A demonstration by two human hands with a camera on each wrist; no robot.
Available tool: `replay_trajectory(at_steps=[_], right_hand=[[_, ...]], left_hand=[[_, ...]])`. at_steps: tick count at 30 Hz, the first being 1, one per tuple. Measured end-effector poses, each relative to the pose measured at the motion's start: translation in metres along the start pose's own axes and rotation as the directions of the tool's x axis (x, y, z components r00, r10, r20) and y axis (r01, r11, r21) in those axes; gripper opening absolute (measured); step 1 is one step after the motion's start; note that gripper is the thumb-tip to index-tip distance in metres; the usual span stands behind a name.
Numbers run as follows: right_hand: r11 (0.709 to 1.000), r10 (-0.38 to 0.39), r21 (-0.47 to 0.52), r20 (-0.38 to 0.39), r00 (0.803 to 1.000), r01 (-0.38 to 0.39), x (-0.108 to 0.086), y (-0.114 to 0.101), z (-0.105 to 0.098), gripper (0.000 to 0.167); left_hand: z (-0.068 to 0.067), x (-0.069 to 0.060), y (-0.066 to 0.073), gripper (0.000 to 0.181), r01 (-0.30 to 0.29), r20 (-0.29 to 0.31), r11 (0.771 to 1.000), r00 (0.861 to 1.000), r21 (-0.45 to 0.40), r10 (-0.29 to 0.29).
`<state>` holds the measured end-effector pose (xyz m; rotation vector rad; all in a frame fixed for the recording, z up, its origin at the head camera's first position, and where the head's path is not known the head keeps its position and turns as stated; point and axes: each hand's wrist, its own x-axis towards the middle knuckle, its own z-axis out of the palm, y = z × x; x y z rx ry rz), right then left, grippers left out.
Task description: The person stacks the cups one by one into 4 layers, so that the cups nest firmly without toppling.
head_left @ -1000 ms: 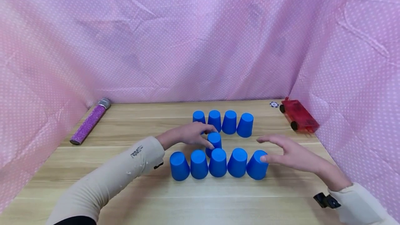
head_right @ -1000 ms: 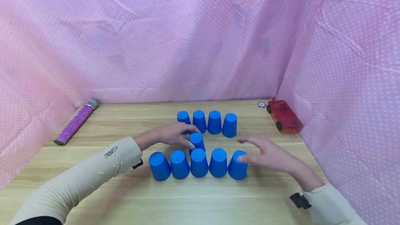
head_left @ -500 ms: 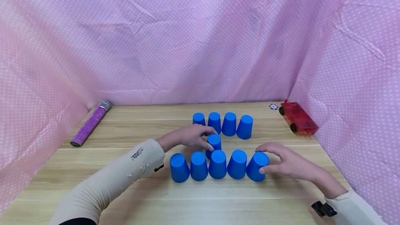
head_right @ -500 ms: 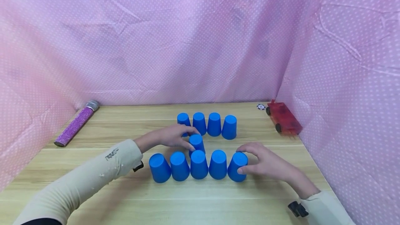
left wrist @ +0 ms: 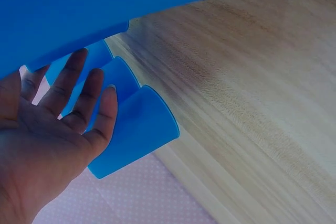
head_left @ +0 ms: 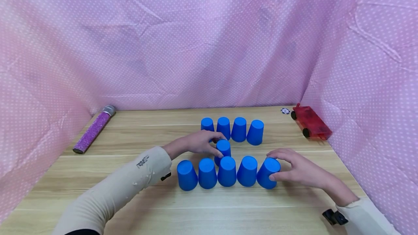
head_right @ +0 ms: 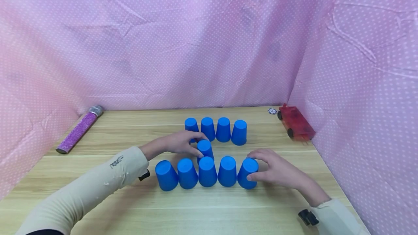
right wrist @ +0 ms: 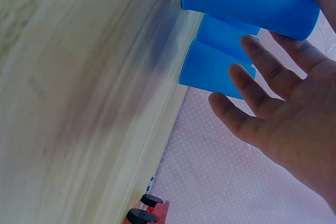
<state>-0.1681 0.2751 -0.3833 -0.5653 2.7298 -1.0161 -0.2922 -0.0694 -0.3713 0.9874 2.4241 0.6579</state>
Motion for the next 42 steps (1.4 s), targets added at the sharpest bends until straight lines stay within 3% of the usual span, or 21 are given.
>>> replay_trajectory(at_steps=[14,23,28,34,39,42], right_hand=[[0.999,0.031,0.014,-0.003,1.0,-0.031,-0.002,0.002,0.005,0.06],[0.999,0.032,0.0,-0.009,0.999,-0.032,0.001,0.002,0.005,0.058],[0.999,0.031,-0.007,-0.011,0.999,-0.031,0.0,0.0,0.003,0.056],[0.999,0.04,-0.004,-0.005,0.999,-0.04,0.001,-0.003,0.001,0.053],[0.999,0.042,0.004,-0.004,0.999,-0.042,0.0,-0.004,0.001,0.051],[0.999,0.044,0.007,-0.005,0.999,-0.044,0.0,-0.004,0.001,0.052]], left_hand=[[0.007,0.002,-0.006,0.053,-0.016,-0.003,1.0,1.0,-0.025,0.016],[0.005,-0.002,-0.006,0.052,-0.029,0.002,0.997,1.0,-0.072,0.029],[-0.001,-0.004,-0.005,0.052,-0.037,-0.036,0.997,0.999,-0.066,0.035],[-0.024,-0.013,0.006,0.054,-0.078,-0.088,0.994,0.994,-0.073,0.072],[-0.06,-0.022,0.022,0.058,-0.059,-0.161,0.996,0.986,-0.074,0.046],[-0.084,-0.023,0.028,0.06,-0.036,-0.244,0.999,0.969,-0.014,0.032]])
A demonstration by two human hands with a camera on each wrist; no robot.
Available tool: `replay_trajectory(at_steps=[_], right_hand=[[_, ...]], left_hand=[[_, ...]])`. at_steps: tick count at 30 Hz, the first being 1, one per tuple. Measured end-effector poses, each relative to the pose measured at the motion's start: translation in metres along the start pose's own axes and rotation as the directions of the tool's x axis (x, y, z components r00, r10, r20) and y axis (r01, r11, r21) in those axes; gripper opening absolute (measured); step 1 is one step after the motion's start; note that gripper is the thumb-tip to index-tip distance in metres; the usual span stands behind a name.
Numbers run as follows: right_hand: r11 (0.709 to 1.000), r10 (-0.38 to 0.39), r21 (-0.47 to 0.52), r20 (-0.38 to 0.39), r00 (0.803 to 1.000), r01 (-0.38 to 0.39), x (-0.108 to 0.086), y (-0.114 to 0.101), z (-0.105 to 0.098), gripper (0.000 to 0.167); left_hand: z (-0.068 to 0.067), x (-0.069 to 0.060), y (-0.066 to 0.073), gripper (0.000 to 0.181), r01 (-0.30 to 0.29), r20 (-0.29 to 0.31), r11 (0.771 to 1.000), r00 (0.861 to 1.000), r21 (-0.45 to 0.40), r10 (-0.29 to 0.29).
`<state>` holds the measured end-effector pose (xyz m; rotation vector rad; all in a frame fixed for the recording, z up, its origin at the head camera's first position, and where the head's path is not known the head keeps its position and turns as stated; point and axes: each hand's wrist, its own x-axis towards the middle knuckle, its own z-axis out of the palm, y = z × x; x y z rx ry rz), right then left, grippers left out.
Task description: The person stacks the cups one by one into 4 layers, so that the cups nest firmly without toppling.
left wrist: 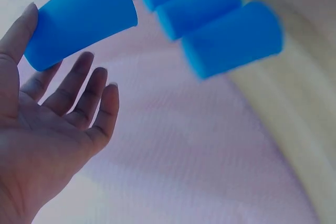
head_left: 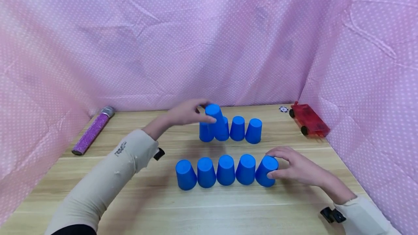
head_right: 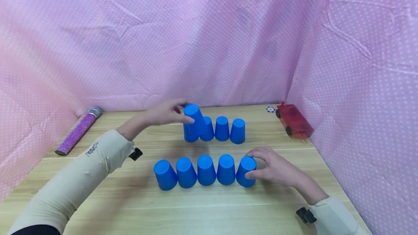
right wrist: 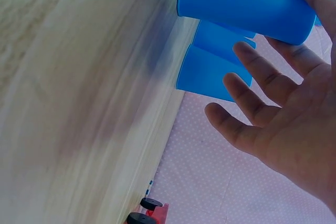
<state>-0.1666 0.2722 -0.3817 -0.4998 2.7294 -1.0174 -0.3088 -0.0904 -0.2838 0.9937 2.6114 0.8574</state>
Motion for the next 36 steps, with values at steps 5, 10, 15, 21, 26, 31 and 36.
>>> replay_trajectory(at_steps=[5,10,15,21,26,31,36], right_hand=[[1.0,-0.002,-0.002,-0.002,1.0,0.002,0.0,0.001,0.0,0.054],[1.0,-0.013,0.008,-0.003,1.0,0.013,0.0,0.003,0.002,0.052],[1.0,-0.019,0.006,-0.006,1.0,0.019,0.0,0.003,0.004,0.051],[1.0,-0.021,-0.008,-0.015,1.0,0.021,-0.001,0.002,0.001,0.052],[1.0,-0.024,-0.014,-0.015,1.0,0.024,-0.001,0.001,0.0,0.054],[1.0,-0.023,-0.015,-0.013,1.0,0.023,-0.001,0.0,0.0,0.054],[0.999,-0.032,-0.012,-0.015,0.999,0.031,-0.001,0.001,0.001,0.051]], left_hand=[[-0.024,0.01,0.001,0.059,0.021,-0.106,0.998,0.994,0.058,-0.015],[-0.025,0.021,-0.001,0.06,0.07,-0.127,0.993,0.99,0.098,-0.058],[-0.017,0.031,-0.007,0.062,0.133,-0.125,0.981,0.985,0.139,-0.116],[-0.012,0.038,-0.013,0.049,0.148,-0.117,0.98,0.984,0.13,-0.133],[-0.008,0.039,-0.014,0.052,0.168,-0.11,0.979,0.982,0.111,-0.156],[-0.004,0.039,-0.014,0.055,0.173,-0.104,0.98,0.981,0.098,-0.163],[-0.001,0.04,-0.015,0.058,0.175,-0.102,0.978,0.981,0.117,-0.163]])
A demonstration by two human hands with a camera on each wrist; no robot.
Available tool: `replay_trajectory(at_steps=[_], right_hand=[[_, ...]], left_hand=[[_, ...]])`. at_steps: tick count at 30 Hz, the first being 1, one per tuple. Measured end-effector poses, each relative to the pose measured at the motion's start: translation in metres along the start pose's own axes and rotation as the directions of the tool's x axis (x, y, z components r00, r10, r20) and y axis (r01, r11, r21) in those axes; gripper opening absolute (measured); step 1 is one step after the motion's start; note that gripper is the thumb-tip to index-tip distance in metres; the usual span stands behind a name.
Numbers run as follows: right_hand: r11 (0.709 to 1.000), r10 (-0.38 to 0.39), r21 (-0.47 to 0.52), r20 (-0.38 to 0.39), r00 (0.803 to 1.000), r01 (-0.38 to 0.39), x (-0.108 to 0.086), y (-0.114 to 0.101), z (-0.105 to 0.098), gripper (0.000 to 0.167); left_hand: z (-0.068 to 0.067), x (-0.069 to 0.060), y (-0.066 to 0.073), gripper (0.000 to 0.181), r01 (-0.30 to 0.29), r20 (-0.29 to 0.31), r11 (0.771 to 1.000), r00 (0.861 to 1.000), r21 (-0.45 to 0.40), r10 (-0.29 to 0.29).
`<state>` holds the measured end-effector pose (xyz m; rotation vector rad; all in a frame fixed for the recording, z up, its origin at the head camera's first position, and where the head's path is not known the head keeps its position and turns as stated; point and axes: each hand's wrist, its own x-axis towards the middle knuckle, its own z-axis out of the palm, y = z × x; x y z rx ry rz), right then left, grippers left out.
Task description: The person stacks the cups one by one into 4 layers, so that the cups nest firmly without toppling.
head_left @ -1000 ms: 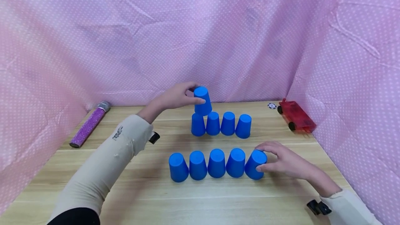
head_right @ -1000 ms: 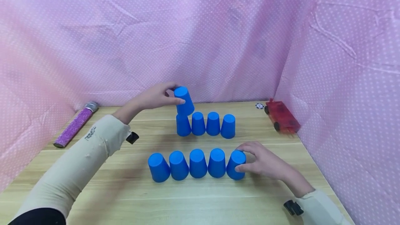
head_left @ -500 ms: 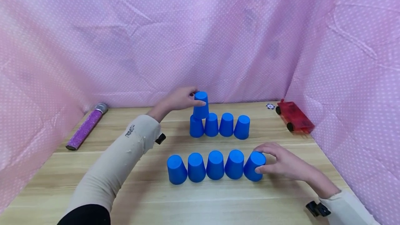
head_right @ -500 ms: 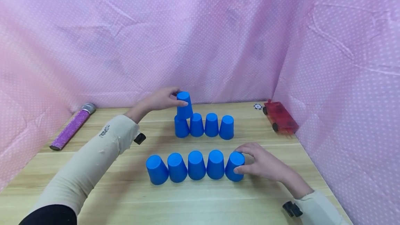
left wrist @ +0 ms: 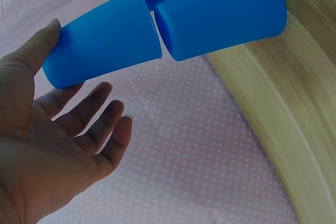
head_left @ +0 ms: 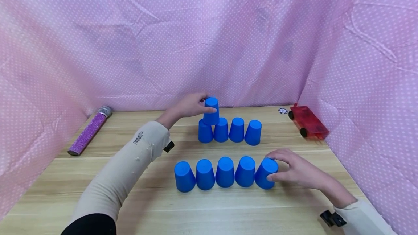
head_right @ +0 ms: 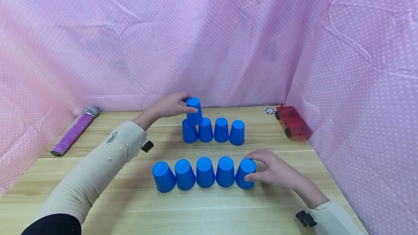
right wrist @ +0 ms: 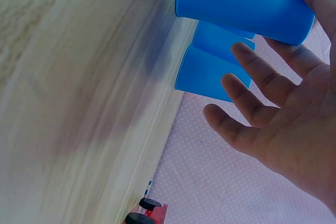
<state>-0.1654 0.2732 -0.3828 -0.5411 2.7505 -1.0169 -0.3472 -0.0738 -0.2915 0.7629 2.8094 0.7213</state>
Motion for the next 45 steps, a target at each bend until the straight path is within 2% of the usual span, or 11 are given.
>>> replay_trajectory(at_steps=[6,18,38,45], right_hand=[[1.0,-0.017,0.001,-0.011,1.0,0.017,-0.0009,0.0014,0.0012,0.048],[1.0,-0.026,0.004,-0.01,1.0,0.026,-0.0001,0.0019,0.0033,0.047],[1.0,-0.007,0.009,0.005,1.0,0.007,0.0005,-0.0007,0.0002,0.048],[1.0,0.001,0.003,0.007,1.0,-0.001,0.0004,-0.001,-0.0006,0.052]], left_hand=[[0.0018,0.0011,-0.0013,0.056,-0.004,-0.007,1.0,1.0,-0.003,0.004],[0.0089,0.0016,-0.0033,0.064,-0.005,0.013,0.999,1.0,-0.032,0.005],[0.0076,0.002,-0.0054,0.063,-0.016,0.008,0.999,1.0,-0.033,0.016],[0.0073,0.0013,-0.0062,0.071,0.0,0.017,0.999,1.0,-0.053,0.001]])
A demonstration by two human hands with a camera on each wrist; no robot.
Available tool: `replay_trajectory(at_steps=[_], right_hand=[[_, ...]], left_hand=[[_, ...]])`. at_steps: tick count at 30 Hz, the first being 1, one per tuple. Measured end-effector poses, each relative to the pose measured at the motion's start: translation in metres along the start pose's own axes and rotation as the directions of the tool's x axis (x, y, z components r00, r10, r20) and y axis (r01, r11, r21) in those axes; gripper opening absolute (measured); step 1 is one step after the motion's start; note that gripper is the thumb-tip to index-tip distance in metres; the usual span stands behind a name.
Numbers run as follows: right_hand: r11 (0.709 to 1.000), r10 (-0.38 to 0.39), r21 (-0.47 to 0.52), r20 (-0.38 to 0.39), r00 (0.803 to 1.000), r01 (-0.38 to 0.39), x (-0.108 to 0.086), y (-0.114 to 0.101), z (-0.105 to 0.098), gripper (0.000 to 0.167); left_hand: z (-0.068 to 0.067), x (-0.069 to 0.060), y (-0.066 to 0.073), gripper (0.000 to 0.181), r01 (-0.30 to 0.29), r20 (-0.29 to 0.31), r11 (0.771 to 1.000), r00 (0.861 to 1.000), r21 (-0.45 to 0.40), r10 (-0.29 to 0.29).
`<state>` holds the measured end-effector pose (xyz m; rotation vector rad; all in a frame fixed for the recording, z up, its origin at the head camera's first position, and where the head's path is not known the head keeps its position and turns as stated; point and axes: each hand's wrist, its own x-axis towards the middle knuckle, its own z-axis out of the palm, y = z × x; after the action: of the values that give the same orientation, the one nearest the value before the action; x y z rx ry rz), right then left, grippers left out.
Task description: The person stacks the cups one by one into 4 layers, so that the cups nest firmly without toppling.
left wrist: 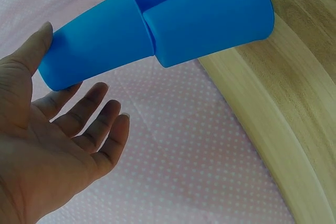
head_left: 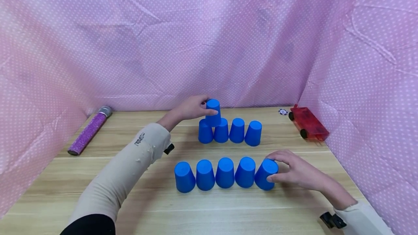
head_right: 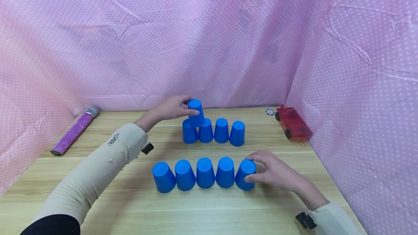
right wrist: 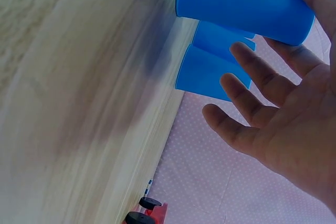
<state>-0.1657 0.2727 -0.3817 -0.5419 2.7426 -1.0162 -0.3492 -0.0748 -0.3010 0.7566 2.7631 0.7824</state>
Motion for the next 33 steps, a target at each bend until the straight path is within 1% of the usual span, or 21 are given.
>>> replay_trajectory(at_steps=[3,5,7,10,12,14,16,18,20,24,26,28,31,33], right_hand=[[1.0,-0.004,-0.003,-0.003,1.0,0.004,0.0,0.0,-0.001,0.052],[1.0,-0.011,-0.004,-0.008,1.0,0.011,-0.001,-0.001,0.0,0.051],[1.0,-0.014,-0.002,-0.01,1.0,0.014,-0.002,-0.001,0.0,0.05],[1.0,-0.01,0.003,-0.007,1.0,0.01,-0.002,-0.001,0.0,0.05],[1.0,-0.001,0.003,-0.003,1.0,0.001,-0.001,-0.001,0.0,0.051],[1.0,0.007,0.002,-0.001,1.0,-0.007,-0.001,-0.001,0.0,0.051],[1.0,0.012,0.001,0.0,1.0,-0.012,-0.001,-0.001,0.0,0.052],[1.0,0.008,-0.002,-0.001,1.0,-0.008,-0.001,-0.001,0.0,0.051],[1.0,-0.001,-0.008,-0.006,1.0,0.0,-0.001,-0.002,0.001,0.051],[1.0,-0.014,-0.015,-0.017,1.0,0.014,0.001,-0.003,0.001,0.052],[1.0,-0.013,-0.013,-0.02,1.0,0.013,0.002,-0.003,0.002,0.054],[1.0,-0.008,-0.008,-0.02,1.0,0.008,0.001,-0.004,0.002,0.054],[1.0,-0.002,-0.011,-0.021,1.0,0.002,0.001,-0.005,0.002,0.053],[1.0,-0.006,-0.014,-0.023,1.0,0.006,0.001,-0.006,0.002,0.052]], left_hand=[[-0.002,-0.003,-0.004,0.077,0.007,0.012,0.999,1.0,-0.032,-0.007],[-0.005,-0.008,-0.007,0.08,0.015,0.019,0.998,1.0,-0.054,-0.014],[-0.008,-0.015,-0.012,0.08,0.024,0.022,0.998,1.0,-0.06,-0.023],[-0.014,-0.028,-0.02,0.078,0.039,0.014,0.998,0.999,-0.041,-0.039],[-0.018,-0.038,-0.026,0.075,0.037,0.009,0.999,0.999,-0.031,-0.037],[-0.021,-0.048,-0.03,0.071,0.019,0.001,1.0,1.0,-0.019,-0.019],[-0.022,-0.058,-0.034,0.066,-0.014,-0.004,1.0,1.0,-0.014,0.014],[-0.023,-0.069,-0.036,0.062,-0.04,0.001,0.999,0.999,-0.003,0.04],[-0.024,-0.08,-0.038,0.058,-0.047,0.017,0.999,0.999,-0.005,0.047],[-0.02,-0.1,-0.042,0.053,-0.041,0.076,0.999,0.996,-0.016,0.042],[-0.015,-0.11,-0.045,0.053,-0.042,0.126,0.999,0.991,-0.024,0.045],[-0.008,-0.118,-0.05,0.052,-0.042,0.189,0.999,0.981,-0.027,0.047],[0.0,-0.129,-0.057,0.052,-0.038,0.29,0.999,0.956,-0.038,0.047],[0.003,-0.135,-0.061,0.052,-0.032,0.334,0.999,0.942,-0.038,0.043]])
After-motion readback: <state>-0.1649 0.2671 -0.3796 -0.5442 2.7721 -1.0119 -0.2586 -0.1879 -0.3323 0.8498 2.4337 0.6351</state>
